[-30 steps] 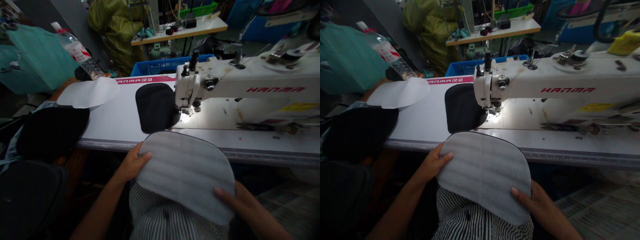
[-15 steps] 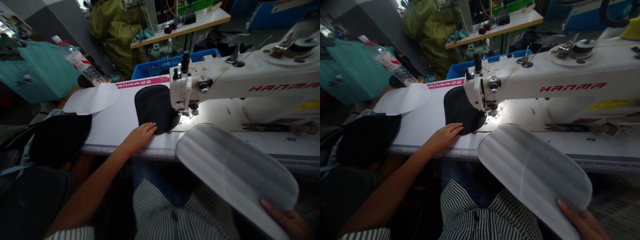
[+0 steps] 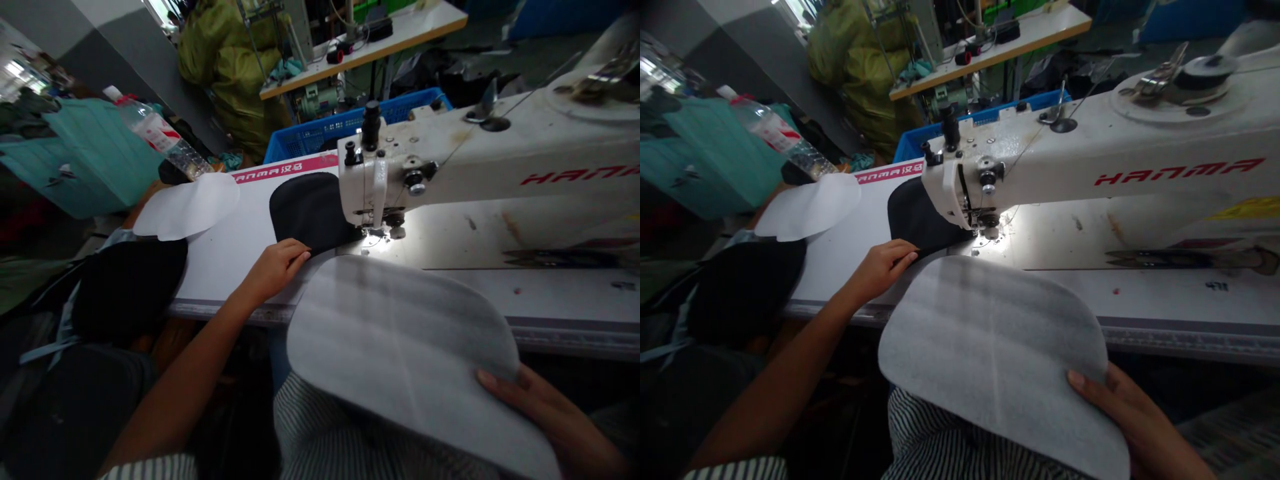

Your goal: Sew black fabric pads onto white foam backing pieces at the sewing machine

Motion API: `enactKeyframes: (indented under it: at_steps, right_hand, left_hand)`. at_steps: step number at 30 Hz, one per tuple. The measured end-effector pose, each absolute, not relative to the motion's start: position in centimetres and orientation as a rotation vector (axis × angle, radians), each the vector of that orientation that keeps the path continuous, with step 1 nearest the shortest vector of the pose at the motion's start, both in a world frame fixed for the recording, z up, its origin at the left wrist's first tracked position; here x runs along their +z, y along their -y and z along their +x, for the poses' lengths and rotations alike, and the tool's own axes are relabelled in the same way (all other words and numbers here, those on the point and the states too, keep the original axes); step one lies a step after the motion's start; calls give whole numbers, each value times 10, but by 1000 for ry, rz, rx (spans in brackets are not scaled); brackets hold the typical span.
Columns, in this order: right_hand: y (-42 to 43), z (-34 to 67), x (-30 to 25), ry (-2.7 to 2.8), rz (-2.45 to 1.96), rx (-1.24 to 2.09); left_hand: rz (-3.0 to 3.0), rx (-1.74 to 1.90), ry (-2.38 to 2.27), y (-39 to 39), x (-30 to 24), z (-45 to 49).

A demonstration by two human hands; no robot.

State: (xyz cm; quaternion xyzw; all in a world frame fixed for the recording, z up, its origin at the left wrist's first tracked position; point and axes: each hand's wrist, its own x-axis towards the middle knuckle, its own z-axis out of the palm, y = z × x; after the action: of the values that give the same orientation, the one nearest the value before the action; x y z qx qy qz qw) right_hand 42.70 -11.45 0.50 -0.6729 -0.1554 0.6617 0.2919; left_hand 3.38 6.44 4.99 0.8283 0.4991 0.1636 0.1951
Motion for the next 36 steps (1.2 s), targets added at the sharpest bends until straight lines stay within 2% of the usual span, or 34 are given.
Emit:
enactKeyframes:
  at_steps: [4, 9, 14, 18, 21, 24, 27, 29, 31, 36]
  right_hand:
    - [83, 420, 11, 429, -1735, 1900]
    - [91, 412, 10, 421, -1803, 1735]
    - [127, 358, -2, 238, -1727, 1571]
    - [126, 302, -3, 430, -1767, 1415]
    - [114, 283, 3, 496, -1763, 1468]
    - [107, 286, 9, 369, -1763, 1506]
    - [104, 291, 11, 244, -1691, 1563]
    - [100, 289, 11, 273, -1614, 1630]
    - [95, 285, 12, 344, -1583, 1676]
    - [90, 296, 12, 425, -1535, 1770]
  left_hand:
    - [2418, 461, -1379, -48, 55, 42]
    - [2566, 411, -1336, -37, 54, 47]
    - [2643, 441, -1267, -26, 57, 64]
    - [2591, 396, -1204, -13, 57, 86]
    - [2497, 468, -1245, -5, 48, 83]
    - [2152, 927, -1677, 3, 32, 58]
    - [1311, 1295, -1843, 13, 16, 33]
    - [911, 1179, -1593, 19, 11, 28]
    - [782, 1002, -1404, 20, 10, 31]
    - [890, 882, -1484, 10, 17, 38]
